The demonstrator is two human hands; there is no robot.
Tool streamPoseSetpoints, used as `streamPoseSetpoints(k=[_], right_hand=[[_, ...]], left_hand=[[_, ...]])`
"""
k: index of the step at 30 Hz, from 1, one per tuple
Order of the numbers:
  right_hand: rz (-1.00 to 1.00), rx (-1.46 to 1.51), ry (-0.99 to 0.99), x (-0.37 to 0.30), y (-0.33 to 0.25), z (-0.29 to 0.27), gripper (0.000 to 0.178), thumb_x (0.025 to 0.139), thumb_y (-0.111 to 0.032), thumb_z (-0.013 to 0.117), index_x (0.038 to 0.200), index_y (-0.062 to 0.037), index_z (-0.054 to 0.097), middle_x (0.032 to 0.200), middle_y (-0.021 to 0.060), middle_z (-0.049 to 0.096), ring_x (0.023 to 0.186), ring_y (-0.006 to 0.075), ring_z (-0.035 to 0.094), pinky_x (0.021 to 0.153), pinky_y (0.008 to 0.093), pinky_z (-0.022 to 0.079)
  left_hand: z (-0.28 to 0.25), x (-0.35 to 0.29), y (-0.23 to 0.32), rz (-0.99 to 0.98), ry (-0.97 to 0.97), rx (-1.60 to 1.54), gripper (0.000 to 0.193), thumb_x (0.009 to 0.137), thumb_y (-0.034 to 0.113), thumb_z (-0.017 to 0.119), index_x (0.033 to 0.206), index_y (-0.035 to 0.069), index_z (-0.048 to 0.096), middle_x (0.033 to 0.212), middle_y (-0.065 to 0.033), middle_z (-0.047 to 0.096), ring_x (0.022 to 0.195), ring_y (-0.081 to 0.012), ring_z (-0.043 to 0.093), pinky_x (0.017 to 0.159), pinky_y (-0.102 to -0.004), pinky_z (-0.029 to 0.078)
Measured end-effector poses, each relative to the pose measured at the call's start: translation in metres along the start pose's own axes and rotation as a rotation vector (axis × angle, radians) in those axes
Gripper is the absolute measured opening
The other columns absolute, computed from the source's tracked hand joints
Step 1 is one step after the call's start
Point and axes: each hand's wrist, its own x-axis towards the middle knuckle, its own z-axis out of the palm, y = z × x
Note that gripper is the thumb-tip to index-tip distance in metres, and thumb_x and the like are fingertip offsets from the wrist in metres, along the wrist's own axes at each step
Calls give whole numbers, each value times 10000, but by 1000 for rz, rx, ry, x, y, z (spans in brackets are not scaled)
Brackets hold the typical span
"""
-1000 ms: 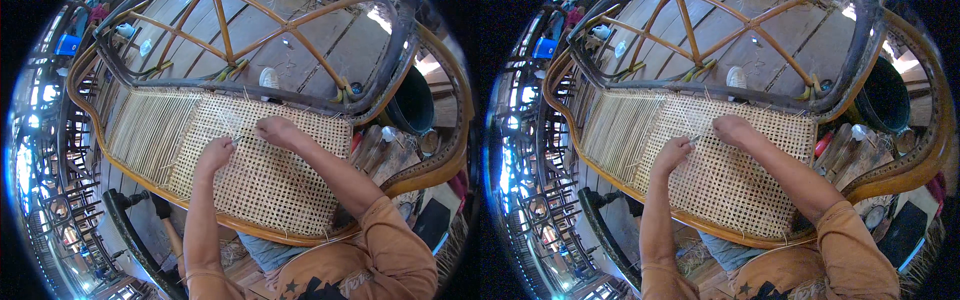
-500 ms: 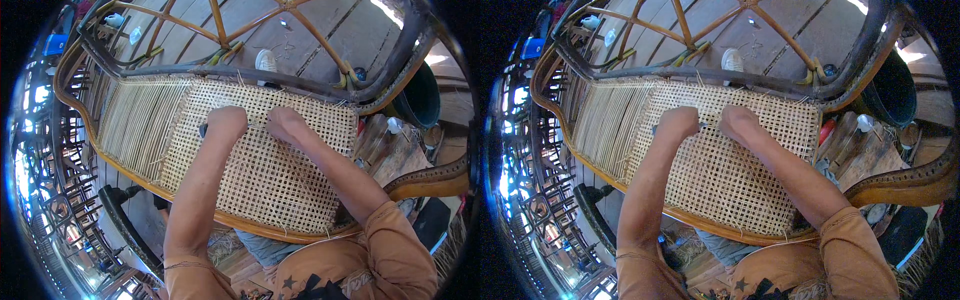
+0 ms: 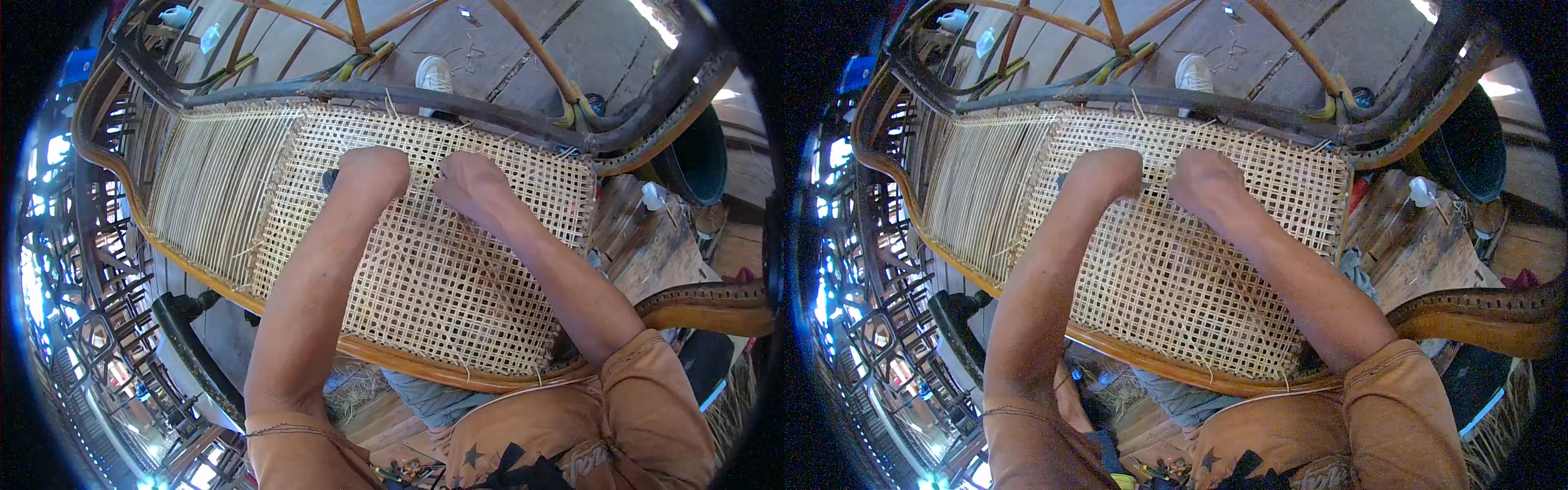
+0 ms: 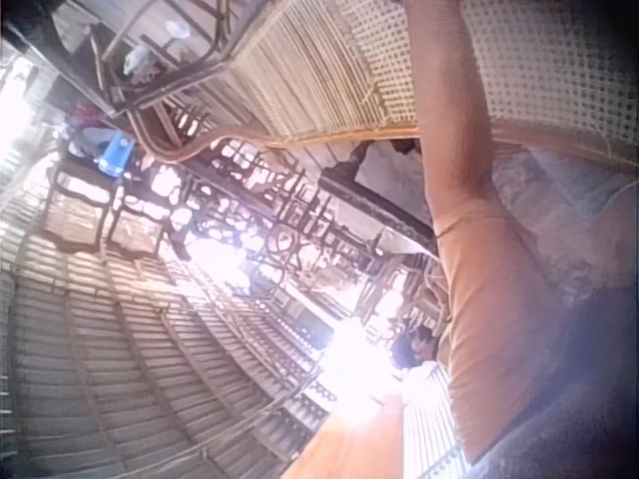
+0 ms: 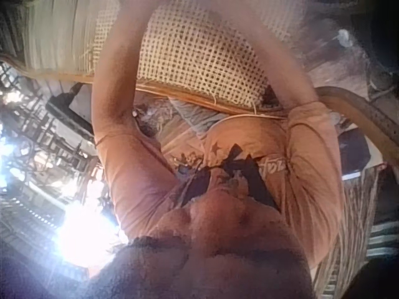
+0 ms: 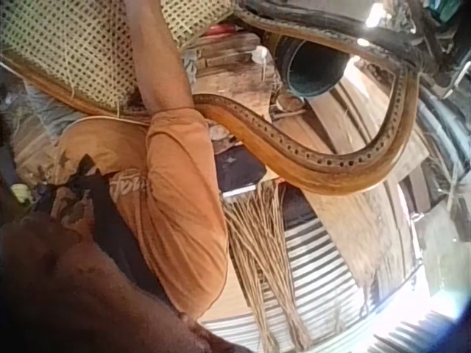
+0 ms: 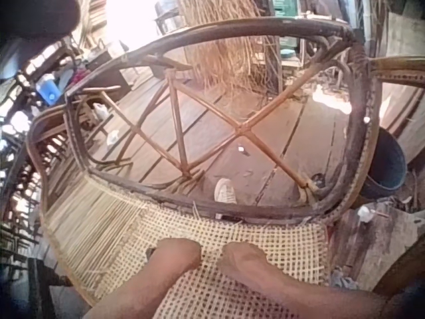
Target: The recorder is weaving and securing a rattan or cane mesh into a wooden chair frame.
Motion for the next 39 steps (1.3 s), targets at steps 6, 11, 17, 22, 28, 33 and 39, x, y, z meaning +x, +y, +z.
streamPoseSetpoints(k=[6,11,17,22,28,33,39], right_hand=[[119,-206,-96,1,-2,20,150,745,-107,539,773,-14,653,754,194,644,718,333,644,666,427,502],[2,-239,50,-1,-5,27,127,741,-76,538,800,-27,639,699,182,638,692,322,646,703,453,473],[-445,-152,426,-1,-18,33,121,806,-106,509,818,-29,602,763,166,627,722,324,616,671,455,454],[-342,253,87,7,-27,39,191,855,-197,544,813,-22,608,720,132,599,740,284,575,700,405,441],[-209,12,173,1,-9,44,192,786,-183,565,746,-5,622,740,187,613,764,355,586,725,440,475],[-155,68,128,9,3,43,204,731,-159,551,682,30,610,747,222,597,768,364,584,748,445,478],[-130,219,108,5,7,42,133,694,-73,509,719,43,567,762,149,555,699,262,547,685,348,461]], left_hand=[[34,0,-16,136,135,10,194,807,187,511,825,60,657,823,-146,651,795,-318,637,679,-419,507],[27,-11,-14,106,150,-85,346,835,382,531,868,58,649,852,-159,648,793,-315,638,708,-429,502],[36,-55,-85,-113,163,-54,413,805,439,569,732,40,648,745,-177,628,721,-334,621,651,-426,486],[13,-81,-68,21,341,-119,405,806,456,557,756,66,655,697,-154,614,651,-340,604,599,-431,478],[43,-30,-36,-19,280,-68,285,803,324,565,763,57,655,759,-149,642,751,-321,633,665,-417,495],[23,-18,-27,45,206,-38,182,770,208,568,794,50,654,809,-155,648,775,-314,638,685,-414,501],[19,-8,-23,97,128,21,167,762,172,563,837,51,651,845,-146,652,809,-304,639,713,-408,506]])
